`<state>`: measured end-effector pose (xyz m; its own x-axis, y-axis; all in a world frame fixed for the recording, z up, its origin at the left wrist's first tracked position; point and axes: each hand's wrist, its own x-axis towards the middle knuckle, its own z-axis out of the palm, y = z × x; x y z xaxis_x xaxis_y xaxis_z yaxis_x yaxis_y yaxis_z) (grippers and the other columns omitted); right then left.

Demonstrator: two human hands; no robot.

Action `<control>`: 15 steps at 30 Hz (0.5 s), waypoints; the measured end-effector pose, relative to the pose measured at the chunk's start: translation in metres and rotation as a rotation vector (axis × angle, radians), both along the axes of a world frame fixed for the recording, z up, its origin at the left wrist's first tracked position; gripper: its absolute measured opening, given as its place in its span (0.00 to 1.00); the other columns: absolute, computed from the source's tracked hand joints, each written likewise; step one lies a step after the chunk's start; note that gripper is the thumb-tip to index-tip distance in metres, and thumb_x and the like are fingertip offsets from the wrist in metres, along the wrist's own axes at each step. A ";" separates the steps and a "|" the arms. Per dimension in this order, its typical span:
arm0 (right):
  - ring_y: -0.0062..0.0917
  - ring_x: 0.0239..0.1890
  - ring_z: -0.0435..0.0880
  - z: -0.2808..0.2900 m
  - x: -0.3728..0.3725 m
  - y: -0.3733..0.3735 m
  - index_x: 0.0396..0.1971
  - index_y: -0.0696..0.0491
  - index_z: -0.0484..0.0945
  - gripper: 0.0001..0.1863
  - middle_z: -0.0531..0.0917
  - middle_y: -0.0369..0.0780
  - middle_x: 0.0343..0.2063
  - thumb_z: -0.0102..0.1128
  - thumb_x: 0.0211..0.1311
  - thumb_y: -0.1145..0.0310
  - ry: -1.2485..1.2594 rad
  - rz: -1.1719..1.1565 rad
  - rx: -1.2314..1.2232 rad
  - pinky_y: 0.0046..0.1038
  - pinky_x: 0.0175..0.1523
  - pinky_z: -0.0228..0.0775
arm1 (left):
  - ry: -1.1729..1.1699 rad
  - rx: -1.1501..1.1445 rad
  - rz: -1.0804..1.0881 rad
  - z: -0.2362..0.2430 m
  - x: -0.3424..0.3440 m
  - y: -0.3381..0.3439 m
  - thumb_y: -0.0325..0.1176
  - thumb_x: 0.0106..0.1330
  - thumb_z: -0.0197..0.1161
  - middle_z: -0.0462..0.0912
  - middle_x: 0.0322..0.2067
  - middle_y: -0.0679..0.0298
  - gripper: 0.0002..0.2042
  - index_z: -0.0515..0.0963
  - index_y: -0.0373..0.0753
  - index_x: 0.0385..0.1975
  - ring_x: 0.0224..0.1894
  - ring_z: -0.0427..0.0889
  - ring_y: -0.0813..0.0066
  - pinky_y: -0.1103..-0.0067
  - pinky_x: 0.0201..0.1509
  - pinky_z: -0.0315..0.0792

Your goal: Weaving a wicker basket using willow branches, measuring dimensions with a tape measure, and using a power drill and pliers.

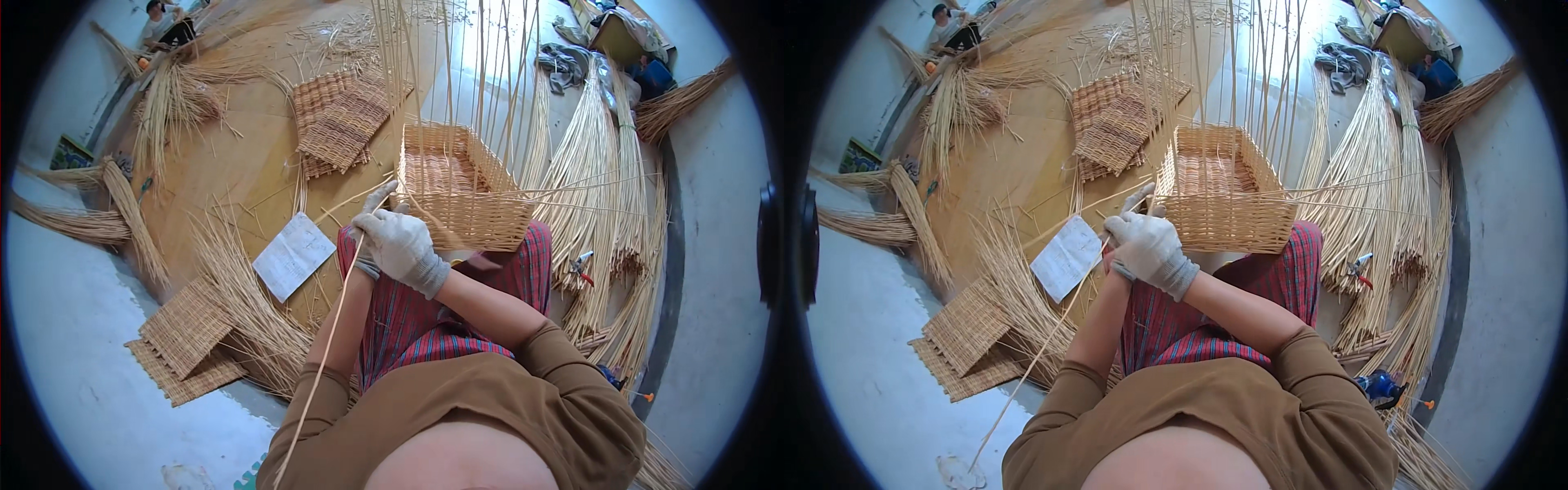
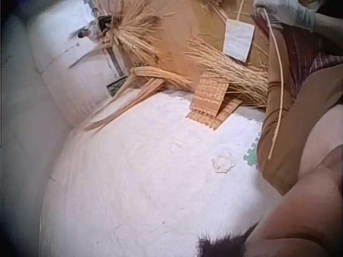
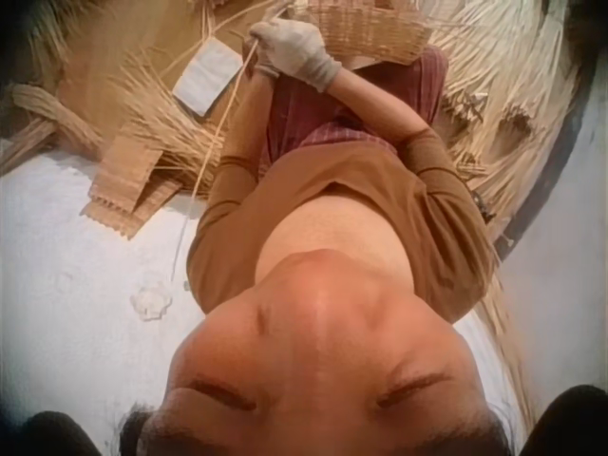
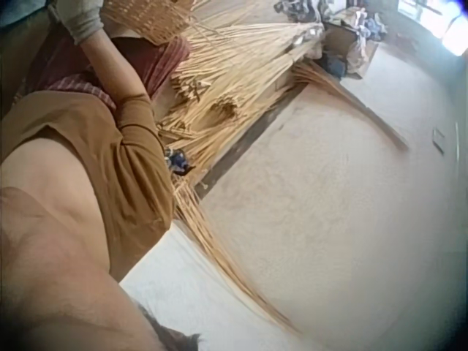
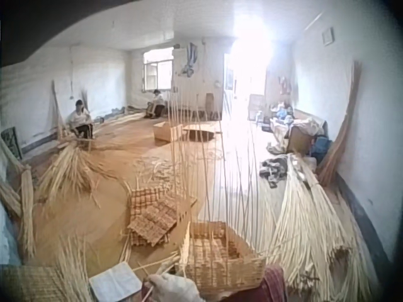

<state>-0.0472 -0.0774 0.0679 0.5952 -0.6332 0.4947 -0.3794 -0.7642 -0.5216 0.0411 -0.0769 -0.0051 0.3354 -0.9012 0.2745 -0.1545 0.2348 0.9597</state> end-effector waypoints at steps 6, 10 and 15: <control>0.35 0.30 0.83 0.007 0.006 -0.002 0.38 0.48 0.80 0.10 0.81 0.39 0.28 0.62 0.61 0.61 0.011 0.025 -0.046 0.35 0.33 0.75 | -0.040 0.047 0.047 0.009 0.009 0.005 0.25 0.62 0.67 0.80 0.53 0.61 0.24 0.72 0.36 0.60 0.51 0.79 0.74 0.77 0.56 0.73; 0.36 0.30 0.83 -0.085 0.018 -0.023 0.39 0.47 0.80 0.10 0.81 0.40 0.29 0.60 0.59 0.60 0.095 -0.331 -0.115 0.38 0.34 0.75 | -0.060 0.054 0.005 0.015 -0.010 -0.013 0.25 0.61 0.69 0.80 0.52 0.61 0.25 0.73 0.36 0.59 0.50 0.79 0.75 0.77 0.56 0.73; 0.37 0.29 0.84 0.006 0.011 -0.006 0.32 0.49 0.75 0.11 0.79 0.39 0.25 0.60 0.61 0.57 0.042 0.067 -0.052 0.38 0.31 0.75 | 0.377 -0.021 -0.067 -0.014 0.009 0.000 0.28 0.60 0.71 0.82 0.51 0.61 0.25 0.74 0.35 0.58 0.47 0.81 0.76 0.77 0.56 0.73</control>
